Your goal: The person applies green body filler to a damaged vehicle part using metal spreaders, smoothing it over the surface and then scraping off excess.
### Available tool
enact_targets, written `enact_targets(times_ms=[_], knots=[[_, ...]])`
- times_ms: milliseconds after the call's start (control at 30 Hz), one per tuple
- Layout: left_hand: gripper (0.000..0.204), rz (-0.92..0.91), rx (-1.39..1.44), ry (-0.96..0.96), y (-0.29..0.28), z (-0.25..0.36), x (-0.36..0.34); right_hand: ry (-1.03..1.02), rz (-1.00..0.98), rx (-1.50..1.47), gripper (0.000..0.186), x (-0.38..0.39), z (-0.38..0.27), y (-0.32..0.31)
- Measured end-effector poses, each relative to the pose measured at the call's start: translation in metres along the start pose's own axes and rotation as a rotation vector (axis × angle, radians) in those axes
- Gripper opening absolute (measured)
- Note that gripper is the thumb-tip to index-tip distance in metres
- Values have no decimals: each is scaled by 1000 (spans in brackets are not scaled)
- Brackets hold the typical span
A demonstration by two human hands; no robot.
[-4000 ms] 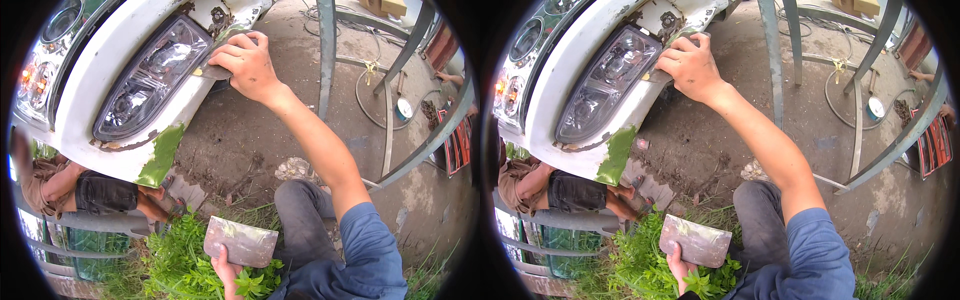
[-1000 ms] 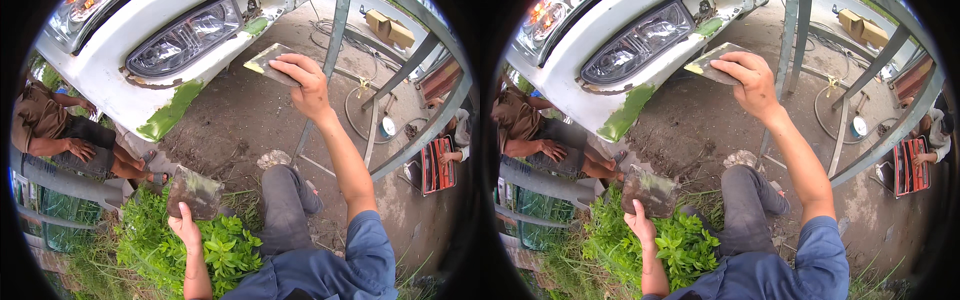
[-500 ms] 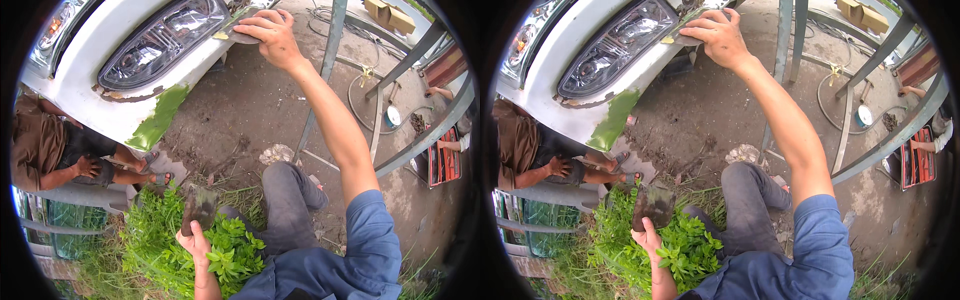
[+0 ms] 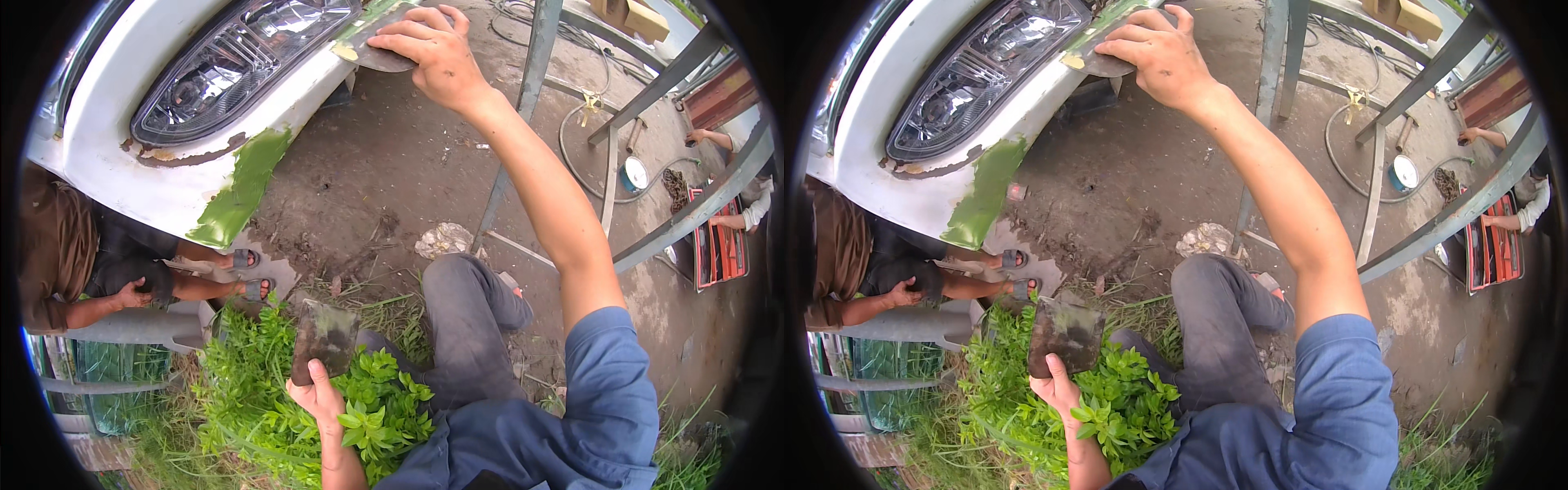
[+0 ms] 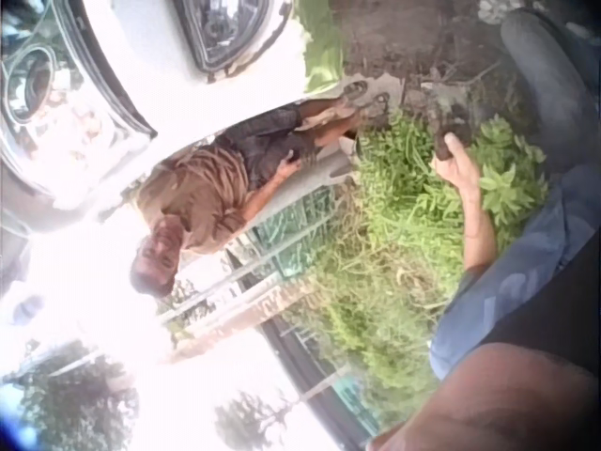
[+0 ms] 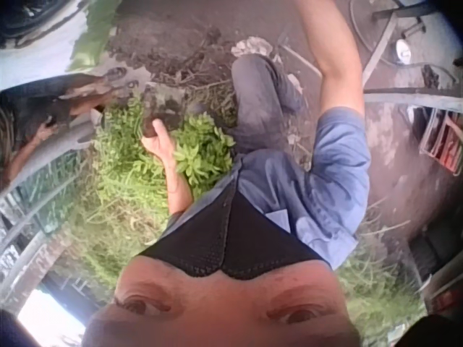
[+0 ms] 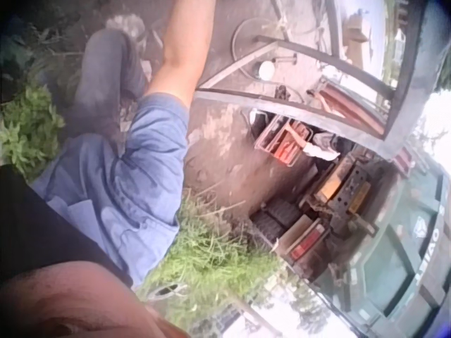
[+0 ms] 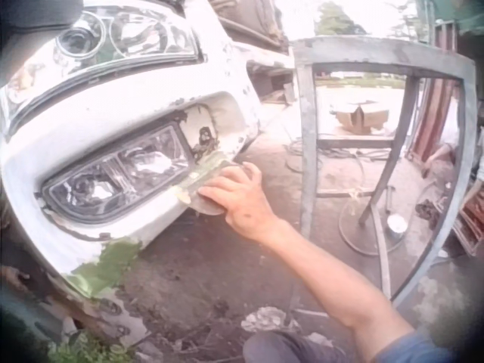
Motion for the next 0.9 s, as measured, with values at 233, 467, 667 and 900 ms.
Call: enact_targets(times_ms=[233, 467, 667, 900], knots=[[36, -18, 50, -10, -1, -1, 3, 5, 66, 26, 37, -8, 10, -17], [39, 33, 117, -5, -3, -2, 7, -9, 112, 31, 35, -15, 12, 5], [39, 25, 152, -64, -4, -6, 8, 1, 60, 41, 30, -22, 11, 8], [39, 48, 169, -94, -6, -13, 11, 38, 105, 16, 29, 5, 12, 5]])
Point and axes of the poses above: each hand's wrist, its own x-axis away from the middle knuckle, its own y-axis out of the palm, z = x × y, the point moved 4 cm from there along -x, towards the middle knuckle, and after that the axes turned 13 degrees about x, right-handed, at the moved point
